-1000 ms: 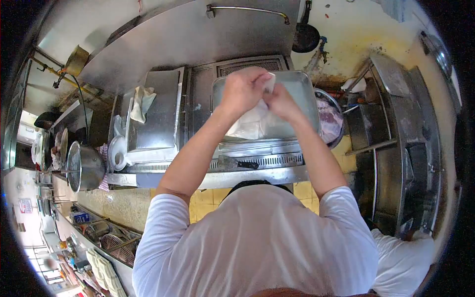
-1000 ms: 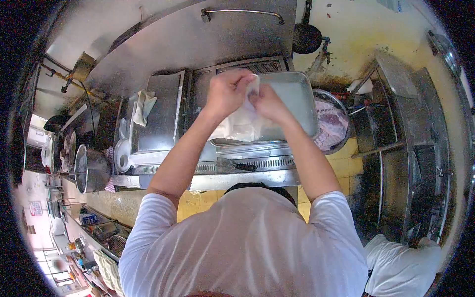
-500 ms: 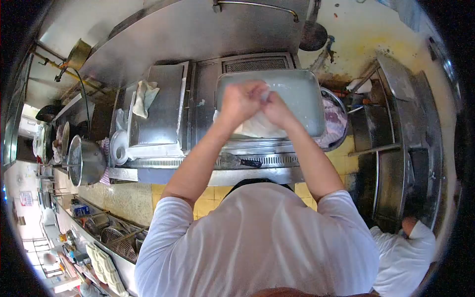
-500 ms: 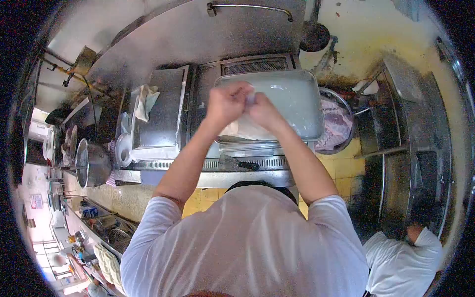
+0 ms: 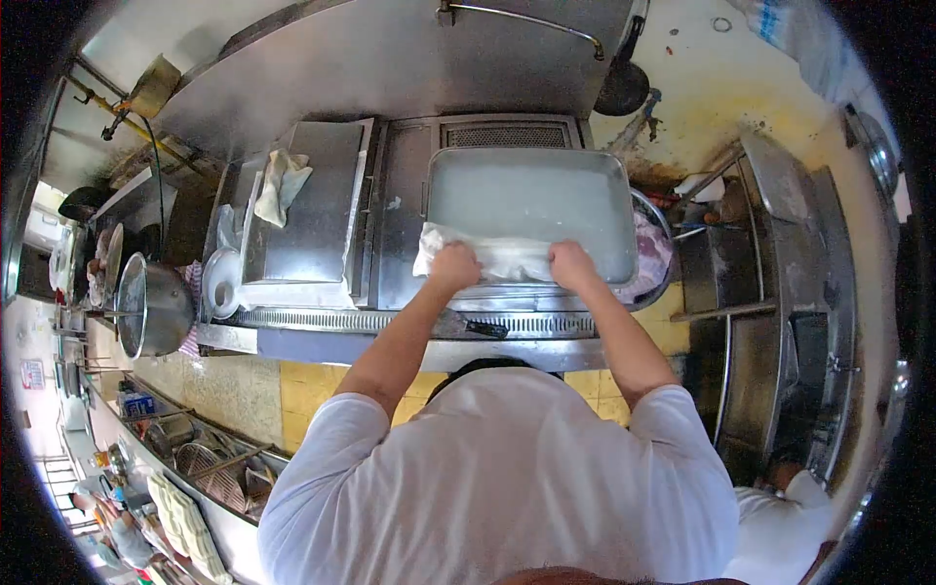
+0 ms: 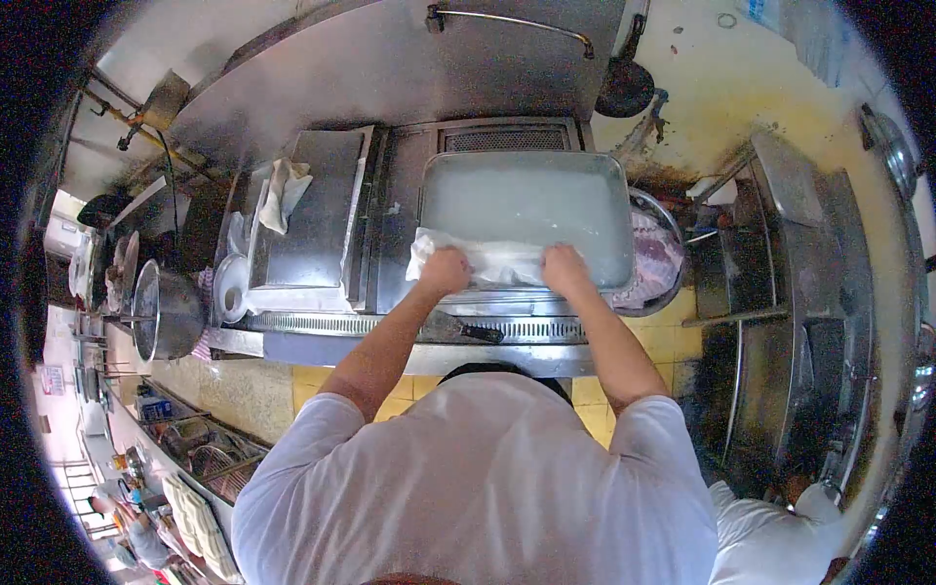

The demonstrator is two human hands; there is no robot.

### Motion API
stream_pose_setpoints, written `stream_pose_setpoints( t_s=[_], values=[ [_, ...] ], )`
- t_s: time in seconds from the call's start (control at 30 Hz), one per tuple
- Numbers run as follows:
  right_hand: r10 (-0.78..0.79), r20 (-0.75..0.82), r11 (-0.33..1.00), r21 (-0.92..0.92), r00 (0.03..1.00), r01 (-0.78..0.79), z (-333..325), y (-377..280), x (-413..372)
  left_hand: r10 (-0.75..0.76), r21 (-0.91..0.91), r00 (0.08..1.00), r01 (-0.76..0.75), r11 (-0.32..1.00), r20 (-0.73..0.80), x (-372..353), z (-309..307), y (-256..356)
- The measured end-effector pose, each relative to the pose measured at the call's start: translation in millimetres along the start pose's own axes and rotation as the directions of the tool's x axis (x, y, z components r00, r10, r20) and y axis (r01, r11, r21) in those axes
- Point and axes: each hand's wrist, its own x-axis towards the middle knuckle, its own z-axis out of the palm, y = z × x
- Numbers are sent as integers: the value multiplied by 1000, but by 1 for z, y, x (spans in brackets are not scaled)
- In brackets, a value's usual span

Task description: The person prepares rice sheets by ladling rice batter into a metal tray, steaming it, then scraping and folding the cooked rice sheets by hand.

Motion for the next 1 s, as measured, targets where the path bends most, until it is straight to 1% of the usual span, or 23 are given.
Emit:
stream_pose_setpoints(
  t_s=[0.03, 0.07, 0.13, 0.2, 0.27, 0.3, 0.37, 0.4, 0.43, 0.47, 0.5, 0.53, 0.57, 0.63, 0.7, 0.77, 0.8, 0.83, 0.87, 0.9, 0.93, 0.97, 1.0],
  values=[
    [75, 115, 994, -92, 991, -64, 23, 23, 17, 14, 11, 1000, -15, 1000, 10, 2, 4, 0],
    [69, 115, 994, -98, 991, -57, 16, 22, 22, 9, 7, 1000, -9, 1000, 3, 4, -8, 9],
    [57, 40, 993, -109, 998, -53, -13, 9, 26, -15, -254, 998, 0, 967, -56, 6, -65, 45],
    [-50, -192, 954, 281, 980, 104, -61, -36, 29, -6, -496, 965, -129, 859, -261, 11, -107, 81],
    [-91, -135, 682, 714, 987, 160, -103, -84, 33, 46, -534, 880, -327, 780, -472, 13, -150, 114],
    [-89, -136, 681, 715, 987, 160, -114, -100, 27, 48, -532, 881, -328, 780, -471, 13, -164, 117],
    [24, 21, 670, 742, 999, -32, -125, -119, 13, -4, -526, 757, -451, 721, -654, 10, -189, 115],
    [30, 16, 665, 746, 999, -32, -113, -107, 11, -47, -542, 735, -454, 707, -677, 0, -214, 113],
    [-35, -38, 755, 654, 999, 51, -90, -82, 13, -91, -557, 709, -461, 691, -700, -9, -235, 104],
    [-106, -82, 827, 545, 991, 133, -67, -54, 14, -187, -555, 630, -458, 694, -753, -6, -239, 83],
    [-87, -81, 903, 415, 993, 113, -46, -13, 10, -261, -549, 580, -401, 734, -772, -10, -247, 66],
    [-71, -83, 957, 274, 994, 91, -34, 15, 8, -313, -566, 581, -324, 758, -752, -16, -250, 55],
    [-72, -80, 957, 276, 994, 92, -40, 15, 4, -280, -548, 619, -296, 783, -734, -14, -237, 47],
    [55, 39, 983, 174, 998, -61, -67, 7, -5, -167, -479, 683, -297, 826, -711, -12, -209, 47],
    [-101, -302, 879, 419, 948, 227, -78, -33, 1, -34, -433, 759, -334, 837, -650, -16, -176, 80],
    [-194, -342, 687, 622, 919, 376, -111, -98, -3, 22, -432, 803, -343, 834, -595, -15, -167, 102],
    [-188, -343, 687, 624, 920, 373, -111, -109, -4, 82, -401, 780, -405, 822, -620, -18, -174, 112],
    [-167, -123, 723, 660, 978, 206, -109, -117, -6, 141, -369, 753, -465, 805, -643, -20, -182, 120],
    [-136, 102, 753, 657, 985, 36, -109, -119, -9, 148, -368, 753, -470, 802, -641, -22, -193, 116],
    [-132, 96, 754, 655, 987, 37, -91, -103, -6, 33, -443, 716, -467, 766, -697, -22, -209, 103],
    [-110, -39, 856, 505, 993, 115, -57, -70, 2, -92, -514, 670, -466, 720, -736, -23, -221, 87],
    [-115, -172, 929, 331, 978, 167, -35, -39, 5, -165, -526, 663, -391, 756, -730, -26, -228, 70],
    [-86, -121, 949, 293, 989, 118, -29, -11, 2, -239, -537, 649, -310, 784, -722, -30, -232, 53]
  ],
)
